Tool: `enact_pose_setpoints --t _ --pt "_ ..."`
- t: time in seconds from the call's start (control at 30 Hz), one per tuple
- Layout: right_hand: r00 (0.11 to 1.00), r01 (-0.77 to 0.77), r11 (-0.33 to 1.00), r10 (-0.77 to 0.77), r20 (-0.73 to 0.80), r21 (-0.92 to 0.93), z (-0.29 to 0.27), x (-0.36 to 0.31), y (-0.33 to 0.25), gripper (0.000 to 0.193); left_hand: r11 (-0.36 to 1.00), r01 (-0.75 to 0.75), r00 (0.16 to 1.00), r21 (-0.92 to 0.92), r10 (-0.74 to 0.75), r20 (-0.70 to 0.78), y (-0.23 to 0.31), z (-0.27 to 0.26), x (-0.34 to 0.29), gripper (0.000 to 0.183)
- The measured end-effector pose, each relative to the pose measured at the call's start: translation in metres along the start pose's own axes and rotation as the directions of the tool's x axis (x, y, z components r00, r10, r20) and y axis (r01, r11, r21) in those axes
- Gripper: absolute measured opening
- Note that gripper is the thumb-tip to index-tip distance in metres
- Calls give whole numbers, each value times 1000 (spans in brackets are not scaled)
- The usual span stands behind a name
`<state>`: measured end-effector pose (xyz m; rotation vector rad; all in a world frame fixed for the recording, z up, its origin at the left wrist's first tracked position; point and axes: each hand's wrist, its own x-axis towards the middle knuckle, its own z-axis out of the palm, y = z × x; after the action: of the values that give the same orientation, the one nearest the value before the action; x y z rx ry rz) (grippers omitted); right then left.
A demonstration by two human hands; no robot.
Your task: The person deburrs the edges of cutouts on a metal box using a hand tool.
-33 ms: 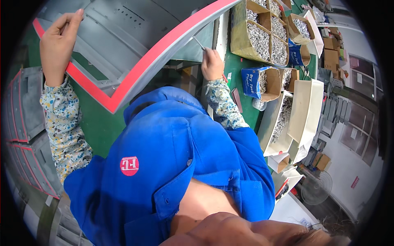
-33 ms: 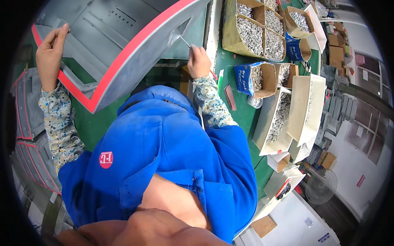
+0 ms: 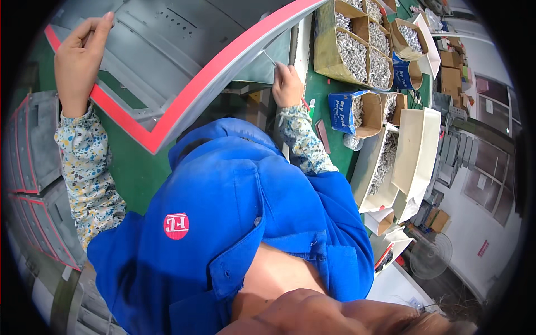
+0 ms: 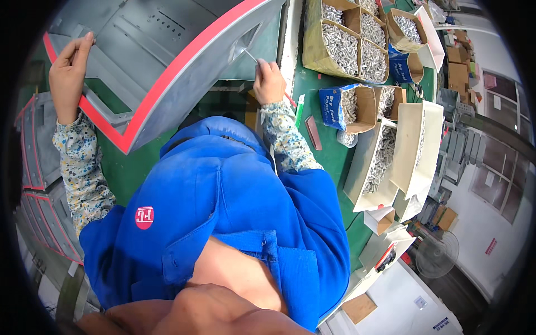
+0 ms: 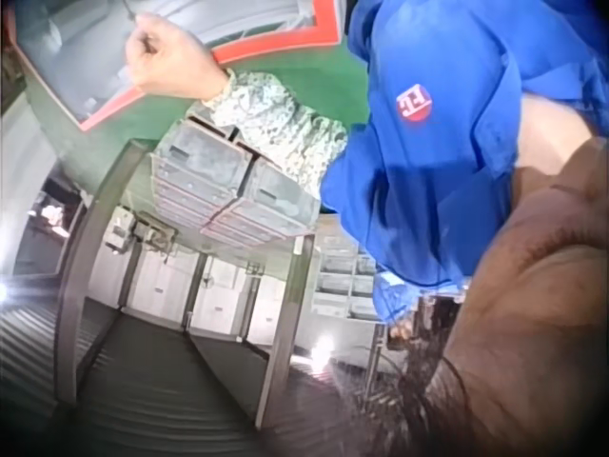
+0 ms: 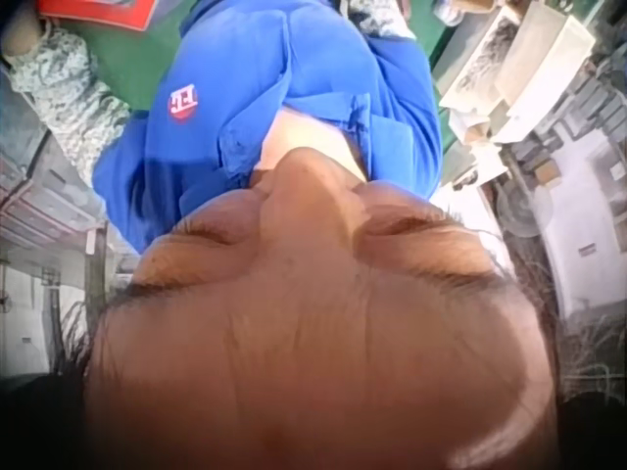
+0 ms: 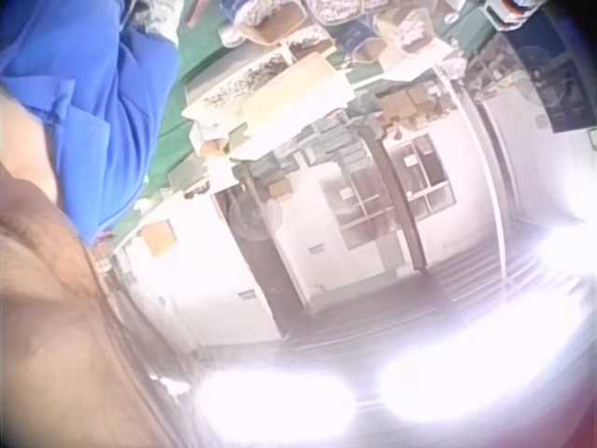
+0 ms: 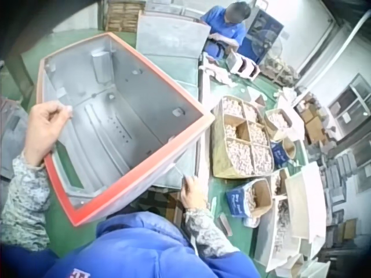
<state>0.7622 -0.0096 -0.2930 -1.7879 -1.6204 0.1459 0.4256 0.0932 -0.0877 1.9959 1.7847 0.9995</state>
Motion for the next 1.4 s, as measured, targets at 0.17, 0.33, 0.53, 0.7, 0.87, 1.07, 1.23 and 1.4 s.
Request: enact_pose_setpoints --t 0.17,0.33,0.53,0.7,0.87,1.07,1.23,1.4 --pt "999 -43 998 44 17 -39 16 22 2 14 998 -60 996 -31 58 -62 2 5 -2 28" --pt "997 -11 987 23 71 -163 20 22 4 11 981 -155 984 -119 142 -112 -3 7 -3 29" --pt "1000 10 991 -6 25 -132 25 32 8 10 990 -133 989 -53 129 -68 2 5 0 30" --pt "998 37 978 -28 51 -203 23 27 14 10 998 -55 996 -33 52 -70 1 3 -1 29" --pt "998 54 964 -41 57 -262 25 31 8 11 994 -100 992 -45 96 -78 -4 4 2 30" --pt "996 85 940 -70 58 -329 18 11 19 10 994 -112 989 -16 110 -98 0 5 -1 30" --pt "989 150 898 -133 70 -413 22 23 10 22 998 -63 996 -17 62 -61 -2 5 -1 28" --pt "987 158 903 -137 81 -398 22 16 22 24 998 -50 997 42 52 -60 3 3 1 28"
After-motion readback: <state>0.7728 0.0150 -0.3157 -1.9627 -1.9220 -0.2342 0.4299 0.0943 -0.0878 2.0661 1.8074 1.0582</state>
